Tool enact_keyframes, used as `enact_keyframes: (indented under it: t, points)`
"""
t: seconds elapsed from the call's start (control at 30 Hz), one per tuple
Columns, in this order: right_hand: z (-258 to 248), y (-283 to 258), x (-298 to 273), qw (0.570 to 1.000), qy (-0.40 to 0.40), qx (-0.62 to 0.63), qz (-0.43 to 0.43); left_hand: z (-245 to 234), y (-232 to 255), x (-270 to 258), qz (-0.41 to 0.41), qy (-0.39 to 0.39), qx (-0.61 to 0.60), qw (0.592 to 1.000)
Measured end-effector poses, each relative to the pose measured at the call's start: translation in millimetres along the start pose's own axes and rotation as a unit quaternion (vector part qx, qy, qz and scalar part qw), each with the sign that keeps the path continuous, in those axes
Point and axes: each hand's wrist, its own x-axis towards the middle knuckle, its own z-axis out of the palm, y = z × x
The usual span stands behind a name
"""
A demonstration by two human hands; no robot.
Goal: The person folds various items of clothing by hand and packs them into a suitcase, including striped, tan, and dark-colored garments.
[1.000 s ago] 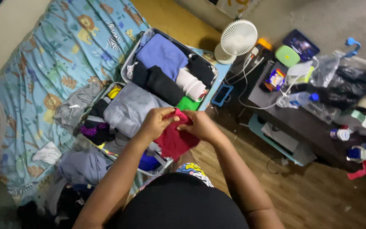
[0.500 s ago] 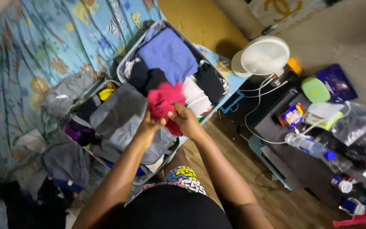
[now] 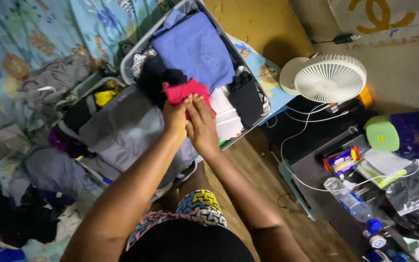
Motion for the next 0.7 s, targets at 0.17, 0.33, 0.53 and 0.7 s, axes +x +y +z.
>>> enact_keyframes:
  t: [0.17, 0.33, 0.53, 0.7]
  points:
    - [45.7, 62.6, -0.1, 0.988, 0.030, -0.142, 0.057, 12.9, -27.7, 58.5, -0.116, 0.019, 0.073, 0.990]
    - [97.2, 135.8, 14.6, 0.967, -0.064, -0.233, 0.077, 2.3, -56.6, 125.4, 0.080, 0.052, 0.207, 0.974]
    - [155.3, 188.9, 20.5, 0.934, -0.141, -0.304, 0.125, -21.3, -39.4, 110.3, 0.306, -0.044, 0.760, 0.571]
    - [149.0, 177.1, 34.4, 0.920, -0.215, -0.276, 0.179, -53.7, -20.8, 73.8, 0.196, -0.138, 0.800, 0.551]
